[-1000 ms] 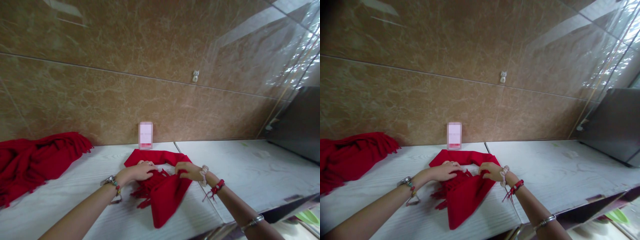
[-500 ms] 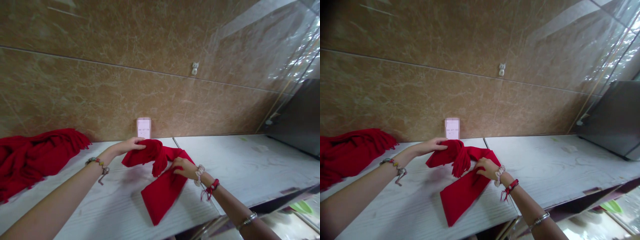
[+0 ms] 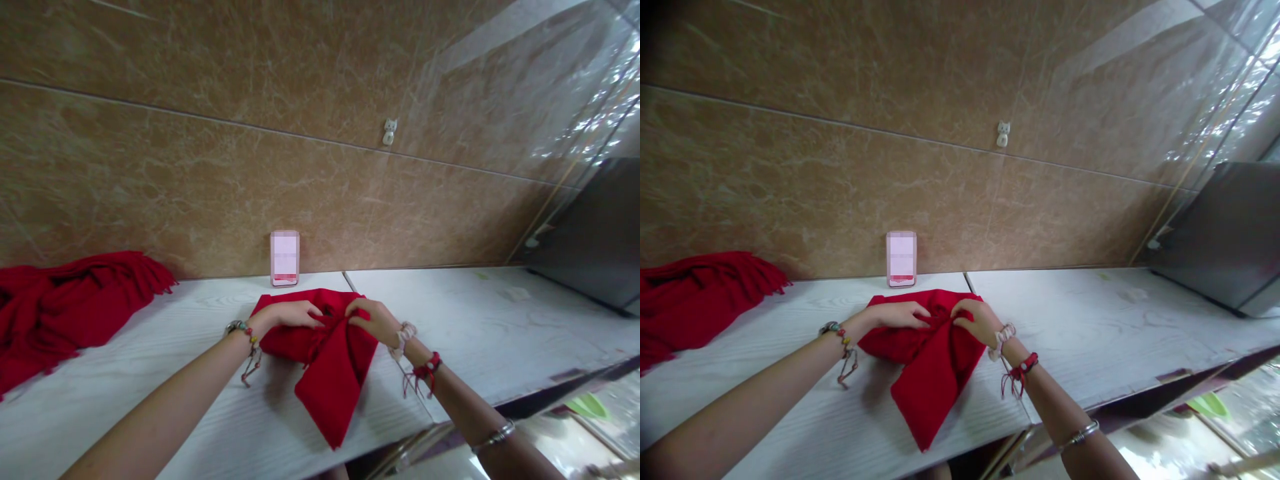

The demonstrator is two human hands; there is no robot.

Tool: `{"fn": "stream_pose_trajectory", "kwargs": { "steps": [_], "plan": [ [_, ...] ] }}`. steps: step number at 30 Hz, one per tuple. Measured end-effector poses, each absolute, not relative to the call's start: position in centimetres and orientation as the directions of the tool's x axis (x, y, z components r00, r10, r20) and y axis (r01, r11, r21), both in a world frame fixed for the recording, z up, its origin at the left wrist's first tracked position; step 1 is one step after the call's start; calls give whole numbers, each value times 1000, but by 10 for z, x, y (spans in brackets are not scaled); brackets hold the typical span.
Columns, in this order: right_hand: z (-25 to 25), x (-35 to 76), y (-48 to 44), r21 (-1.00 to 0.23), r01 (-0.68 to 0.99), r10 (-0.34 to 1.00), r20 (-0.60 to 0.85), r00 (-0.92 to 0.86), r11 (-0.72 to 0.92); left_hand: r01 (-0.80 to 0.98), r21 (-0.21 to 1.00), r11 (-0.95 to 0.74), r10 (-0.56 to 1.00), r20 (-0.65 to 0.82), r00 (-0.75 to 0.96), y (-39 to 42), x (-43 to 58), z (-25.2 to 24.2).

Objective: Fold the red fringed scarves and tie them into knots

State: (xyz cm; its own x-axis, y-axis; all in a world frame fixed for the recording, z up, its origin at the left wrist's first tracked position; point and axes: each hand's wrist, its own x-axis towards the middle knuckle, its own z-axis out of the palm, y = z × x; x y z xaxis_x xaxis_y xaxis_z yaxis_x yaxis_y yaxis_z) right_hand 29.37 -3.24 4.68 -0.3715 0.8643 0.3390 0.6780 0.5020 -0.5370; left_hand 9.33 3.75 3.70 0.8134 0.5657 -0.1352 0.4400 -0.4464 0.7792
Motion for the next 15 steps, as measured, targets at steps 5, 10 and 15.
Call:
{"fn": "stream_pose_trajectory", "kwargs": {
  "steps": [5,10,15],
  "plan": [
    [65,279,-4,-475,736,873,190,-450,483,507,771,-385,690,-123,713,35,102,31],
    [60,271,23,-472,751,880,136,-455,461,531,776,-340,875,54,481,23,98,32],
    [42,269,39,-517,738,884,89,-458,434,479,843,-243,887,-7,462,10,99,19]
  ]
}}
